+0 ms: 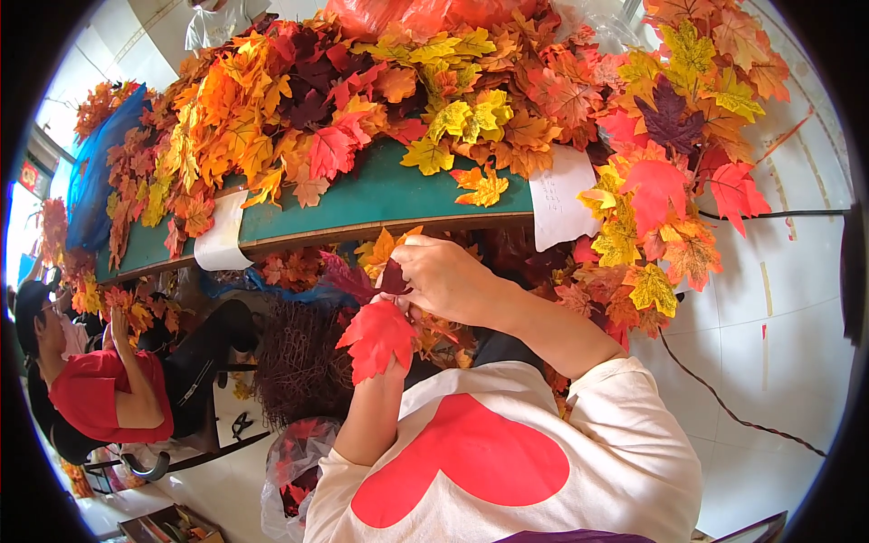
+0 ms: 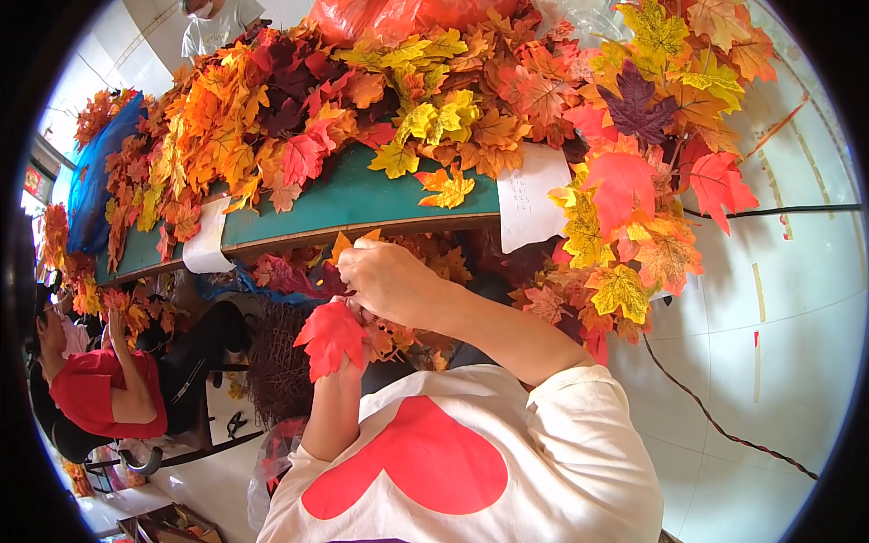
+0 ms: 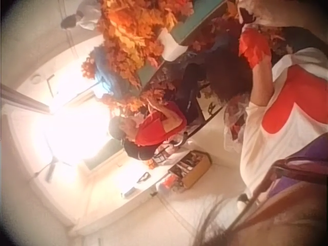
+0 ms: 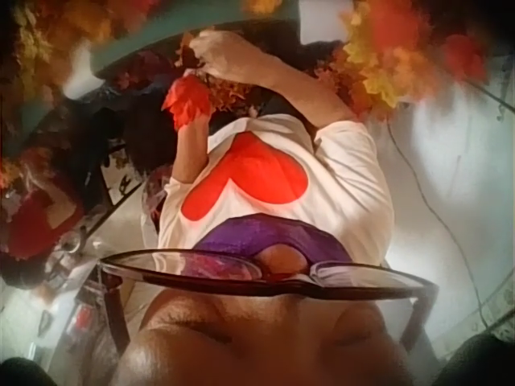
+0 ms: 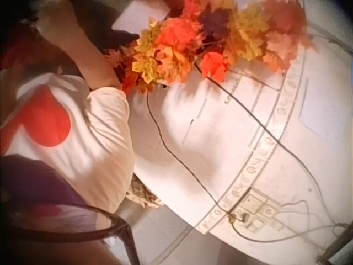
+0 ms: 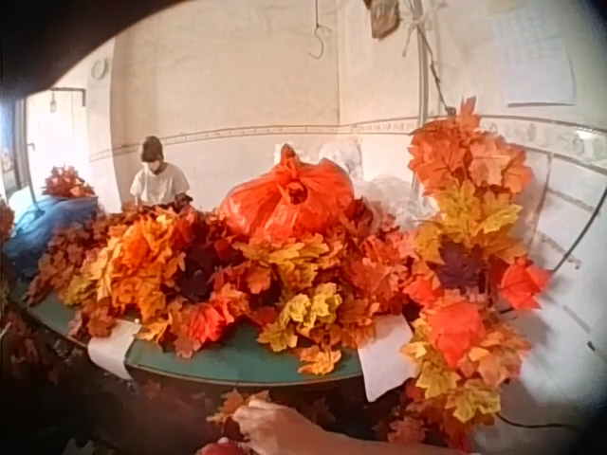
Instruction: The person assembles artificial maple leaf garlands by hand, attaching individual artificial maple leaves to a garland stem.
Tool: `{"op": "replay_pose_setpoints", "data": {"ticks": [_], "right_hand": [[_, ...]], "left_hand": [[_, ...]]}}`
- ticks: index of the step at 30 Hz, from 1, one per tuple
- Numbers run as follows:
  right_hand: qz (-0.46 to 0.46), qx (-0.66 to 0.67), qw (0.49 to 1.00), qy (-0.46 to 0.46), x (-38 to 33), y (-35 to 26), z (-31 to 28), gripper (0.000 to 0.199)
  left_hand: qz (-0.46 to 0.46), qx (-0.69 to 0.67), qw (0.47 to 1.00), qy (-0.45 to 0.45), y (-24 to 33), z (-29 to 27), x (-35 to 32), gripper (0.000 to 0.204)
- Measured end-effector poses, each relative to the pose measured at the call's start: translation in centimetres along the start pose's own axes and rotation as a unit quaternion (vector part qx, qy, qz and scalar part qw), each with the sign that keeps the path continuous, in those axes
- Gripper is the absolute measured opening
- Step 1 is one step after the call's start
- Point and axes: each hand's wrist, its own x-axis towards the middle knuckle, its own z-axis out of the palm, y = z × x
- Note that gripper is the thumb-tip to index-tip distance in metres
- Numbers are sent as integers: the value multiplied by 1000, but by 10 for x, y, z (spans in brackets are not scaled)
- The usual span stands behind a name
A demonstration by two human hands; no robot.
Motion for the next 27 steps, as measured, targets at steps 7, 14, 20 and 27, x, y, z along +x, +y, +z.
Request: {"op": "replay_pose_setpoints", "data": {"ticks": [7,14,20,27], "right_hand": [[-8,-11,1000,10,-1,4,3,16],[48,3,999,-14,20,11,-8,17],[180,176,963,-99,35,19,-17,22],[116,158,980,-33,39,19,1,23]], "left_hand": [[-44,-35,998,15,6,10,-3,10],[-100,28,994,10,8,15,-2,15],[-60,68,996,-9,9,18,-7,25],[-59,-19,997,39,8,26,-12,25]]}}
